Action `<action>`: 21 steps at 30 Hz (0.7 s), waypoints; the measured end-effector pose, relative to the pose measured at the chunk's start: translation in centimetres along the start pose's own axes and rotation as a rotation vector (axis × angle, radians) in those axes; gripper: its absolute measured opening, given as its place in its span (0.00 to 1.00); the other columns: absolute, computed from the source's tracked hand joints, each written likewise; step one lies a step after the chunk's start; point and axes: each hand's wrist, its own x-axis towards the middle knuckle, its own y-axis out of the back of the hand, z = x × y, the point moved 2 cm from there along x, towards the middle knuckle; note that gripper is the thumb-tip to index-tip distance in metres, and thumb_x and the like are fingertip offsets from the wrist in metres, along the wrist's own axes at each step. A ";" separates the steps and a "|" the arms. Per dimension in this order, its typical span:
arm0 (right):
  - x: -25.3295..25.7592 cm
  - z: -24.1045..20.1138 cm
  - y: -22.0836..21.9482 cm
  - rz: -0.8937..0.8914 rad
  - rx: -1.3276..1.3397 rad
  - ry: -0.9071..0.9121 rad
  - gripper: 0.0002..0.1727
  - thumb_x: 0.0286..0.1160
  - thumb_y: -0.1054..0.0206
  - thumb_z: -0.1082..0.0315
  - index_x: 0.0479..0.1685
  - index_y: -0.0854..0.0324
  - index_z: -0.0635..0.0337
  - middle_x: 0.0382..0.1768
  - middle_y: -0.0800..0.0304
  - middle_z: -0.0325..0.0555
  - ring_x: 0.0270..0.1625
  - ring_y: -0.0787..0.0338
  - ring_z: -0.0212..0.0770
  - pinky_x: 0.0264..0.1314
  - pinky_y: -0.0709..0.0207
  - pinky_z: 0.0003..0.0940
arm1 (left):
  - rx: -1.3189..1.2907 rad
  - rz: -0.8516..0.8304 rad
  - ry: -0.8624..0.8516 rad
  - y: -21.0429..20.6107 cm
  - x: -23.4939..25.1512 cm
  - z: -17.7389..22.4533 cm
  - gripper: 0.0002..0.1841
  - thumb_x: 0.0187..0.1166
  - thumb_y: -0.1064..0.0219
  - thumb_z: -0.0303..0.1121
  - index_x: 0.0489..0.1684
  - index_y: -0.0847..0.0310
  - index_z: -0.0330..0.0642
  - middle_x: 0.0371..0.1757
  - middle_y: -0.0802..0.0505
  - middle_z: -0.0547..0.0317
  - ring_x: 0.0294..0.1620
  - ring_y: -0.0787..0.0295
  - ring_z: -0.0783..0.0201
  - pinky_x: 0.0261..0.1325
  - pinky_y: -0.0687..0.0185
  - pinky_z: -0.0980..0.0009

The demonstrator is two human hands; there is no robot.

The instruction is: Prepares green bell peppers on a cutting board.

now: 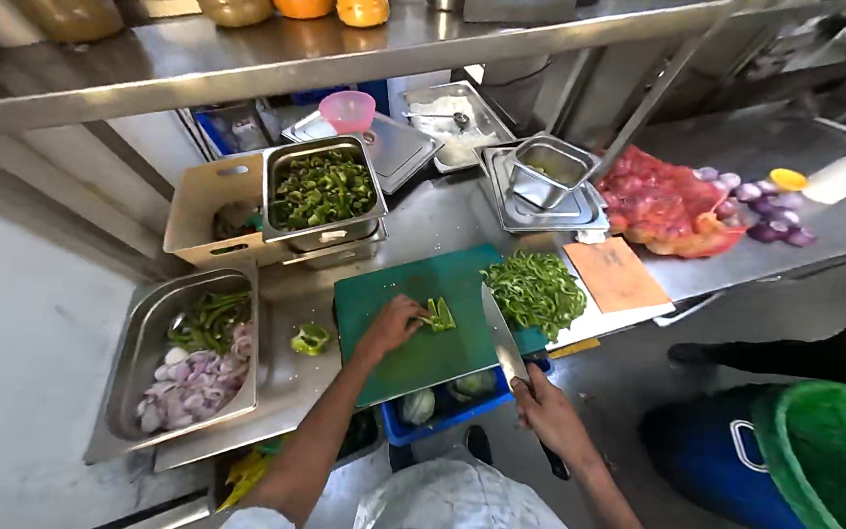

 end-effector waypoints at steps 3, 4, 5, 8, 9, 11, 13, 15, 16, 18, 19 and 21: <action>-0.3 -1.3 -0.9 0.003 -0.240 0.078 0.19 0.90 0.45 0.54 0.70 0.27 0.54 0.34 0.12 0.47 0.30 0.10 0.46 0.36 0.13 0.47 | 0.013 -0.012 0.133 0.4 -2.2 1.1 0.12 0.82 0.30 0.39 0.54 0.07 0.46 0.55 0.05 0.54 0.64 0.12 0.55 0.76 0.21 0.56; -0.6 -2.3 -1.3 -0.009 -0.319 0.100 0.20 0.90 0.44 0.56 0.72 0.27 0.56 0.36 0.11 0.50 0.37 0.09 0.50 0.44 0.14 0.52 | 0.010 -0.026 0.197 0.5 -3.4 1.7 0.12 0.82 0.31 0.40 0.52 0.07 0.44 0.53 0.05 0.52 0.63 0.11 0.53 0.75 0.21 0.55; -0.8 -3.4 -1.8 -0.034 -0.399 0.114 0.21 0.89 0.44 0.57 0.74 0.28 0.57 0.39 0.10 0.53 0.42 0.08 0.54 0.50 0.15 0.55 | 0.003 -0.029 0.264 0.4 -4.6 2.4 0.13 0.82 0.31 0.41 0.51 0.07 0.43 0.53 0.05 0.51 0.62 0.11 0.52 0.74 0.19 0.53; -1.5 -6.3 -3.6 -0.140 -0.599 0.116 0.21 0.91 0.48 0.60 0.78 0.30 0.56 0.47 0.09 0.59 0.53 0.07 0.61 0.58 0.16 0.59 | -0.020 -0.025 0.416 0.1 -7.5 4.4 0.13 0.81 0.30 0.39 0.50 0.08 0.41 0.54 0.06 0.49 0.62 0.11 0.51 0.71 0.17 0.53; -1.7 -7.2 -4.2 -0.170 -0.651 0.099 0.21 0.91 0.49 0.62 0.79 0.30 0.54 0.49 0.09 0.60 0.55 0.08 0.62 0.59 0.17 0.60 | -0.030 -0.015 0.441 -0.1 -8.0 5.0 0.12 0.80 0.29 0.38 0.49 0.08 0.41 0.54 0.07 0.49 0.61 0.10 0.52 0.68 0.15 0.53; -1.9 -8.3 -5.3 -0.191 -0.742 0.092 0.22 0.91 0.51 0.64 0.81 0.30 0.49 0.51 0.09 0.61 0.57 0.08 0.63 0.58 0.16 0.60 | -0.052 0.015 0.464 -0.3 -8.2 5.6 0.10 0.77 0.28 0.37 0.46 0.08 0.40 0.54 0.08 0.50 0.57 0.09 0.54 0.64 0.12 0.54; -1.9 -9.1 -5.9 -0.210 -0.803 0.096 0.24 0.88 0.49 0.68 0.81 0.30 0.46 0.52 0.09 0.60 0.56 0.08 0.63 0.56 0.16 0.60 | -0.067 -0.011 0.484 -0.1 -7.9 5.8 0.11 0.77 0.27 0.36 0.47 0.09 0.38 0.56 0.09 0.49 0.57 0.09 0.54 0.64 0.12 0.54; -1.9 -9.5 -6.3 -0.235 -0.850 0.089 0.26 0.86 0.47 0.71 0.83 0.31 0.44 0.53 0.09 0.60 0.57 0.08 0.63 0.57 0.16 0.59 | -0.073 -0.033 0.476 0.0 -7.6 5.7 0.10 0.77 0.27 0.35 0.47 0.09 0.38 0.55 0.09 0.49 0.56 0.09 0.53 0.64 0.12 0.54; -1.5 -9.5 -6.6 -0.244 -0.866 0.084 0.27 0.85 0.46 0.72 0.83 0.31 0.44 0.54 0.09 0.60 0.58 0.08 0.63 0.57 0.16 0.59 | -0.074 -0.031 0.462 -0.1 -7.6 5.5 0.10 0.76 0.27 0.34 0.46 0.09 0.38 0.54 0.08 0.49 0.56 0.09 0.54 0.64 0.12 0.54; -0.1 -8.8 -7.6 -0.269 -0.873 0.071 0.27 0.84 0.44 0.71 0.82 0.32 0.45 0.55 0.09 0.59 0.59 0.08 0.63 0.59 0.16 0.60 | -0.080 -0.002 0.434 -0.2 -7.7 5.2 0.09 0.77 0.27 0.34 0.44 0.09 0.37 0.53 0.08 0.50 0.54 0.08 0.55 0.63 0.11 0.55; 0.7 -8.2 -8.1 -0.282 -0.863 0.063 0.26 0.84 0.43 0.70 0.81 0.33 0.46 0.54 0.09 0.59 0.59 0.08 0.63 0.59 0.16 0.60 | -0.087 0.015 0.422 -0.3 -7.8 5.2 0.09 0.77 0.27 0.34 0.44 0.09 0.37 0.52 0.08 0.49 0.53 0.08 0.55 0.62 0.11 0.55; 1.8 -7.9 -8.5 -0.286 -0.858 0.079 0.25 0.85 0.42 0.69 0.81 0.34 0.47 0.52 0.09 0.59 0.58 0.08 0.63 0.58 0.16 0.61 | -0.107 0.039 0.422 -0.3 -7.9 5.1 0.10 0.76 0.25 0.36 0.45 0.09 0.38 0.52 0.08 0.50 0.51 0.08 0.55 0.61 0.10 0.56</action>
